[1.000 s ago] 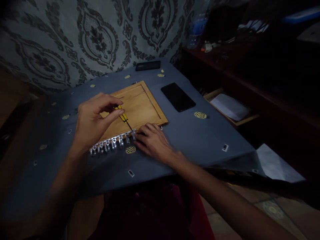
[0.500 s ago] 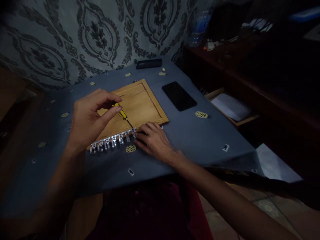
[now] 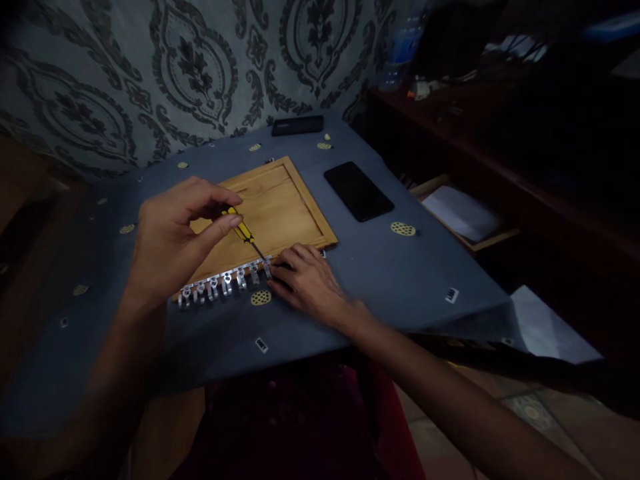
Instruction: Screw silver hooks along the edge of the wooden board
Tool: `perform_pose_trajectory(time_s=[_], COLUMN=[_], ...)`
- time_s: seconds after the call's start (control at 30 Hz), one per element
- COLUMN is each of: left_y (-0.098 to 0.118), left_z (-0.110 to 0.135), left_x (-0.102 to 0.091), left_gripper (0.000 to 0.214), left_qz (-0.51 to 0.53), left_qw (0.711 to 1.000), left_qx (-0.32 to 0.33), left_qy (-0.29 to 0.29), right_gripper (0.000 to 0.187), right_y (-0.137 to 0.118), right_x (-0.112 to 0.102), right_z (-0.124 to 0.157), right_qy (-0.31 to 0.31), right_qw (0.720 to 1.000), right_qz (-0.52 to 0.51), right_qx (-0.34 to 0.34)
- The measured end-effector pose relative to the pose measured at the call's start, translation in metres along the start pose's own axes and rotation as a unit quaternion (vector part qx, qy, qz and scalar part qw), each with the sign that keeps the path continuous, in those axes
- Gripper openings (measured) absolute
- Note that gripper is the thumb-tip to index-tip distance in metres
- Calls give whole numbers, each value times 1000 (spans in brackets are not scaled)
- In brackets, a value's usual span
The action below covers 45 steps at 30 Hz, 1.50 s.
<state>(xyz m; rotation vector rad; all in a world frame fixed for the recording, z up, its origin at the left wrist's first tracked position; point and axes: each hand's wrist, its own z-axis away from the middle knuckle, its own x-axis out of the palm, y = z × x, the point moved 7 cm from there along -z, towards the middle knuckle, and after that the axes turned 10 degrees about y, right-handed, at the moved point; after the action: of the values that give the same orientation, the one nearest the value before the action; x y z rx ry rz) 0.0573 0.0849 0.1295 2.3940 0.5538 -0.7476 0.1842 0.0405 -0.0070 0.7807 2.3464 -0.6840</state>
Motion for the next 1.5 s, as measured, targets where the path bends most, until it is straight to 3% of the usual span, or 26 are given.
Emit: perform_pose_trajectory(time_s=[0.7, 1.5], left_y=[1, 7], left_z=[0, -1], left_x=[3, 0], left_gripper=[12, 9], left_qz=[-16, -4], left_qw=[1000, 998], left_qx=[3, 10], left_qy=[-4, -59], right_gripper=[16, 17], right_y=[2, 1], right_x=[1, 2], right_z=[1, 1], right_qy=[-4, -14], right_qw=[1000, 1000], right_qz=[-1, 4], right_qx=[10, 8])
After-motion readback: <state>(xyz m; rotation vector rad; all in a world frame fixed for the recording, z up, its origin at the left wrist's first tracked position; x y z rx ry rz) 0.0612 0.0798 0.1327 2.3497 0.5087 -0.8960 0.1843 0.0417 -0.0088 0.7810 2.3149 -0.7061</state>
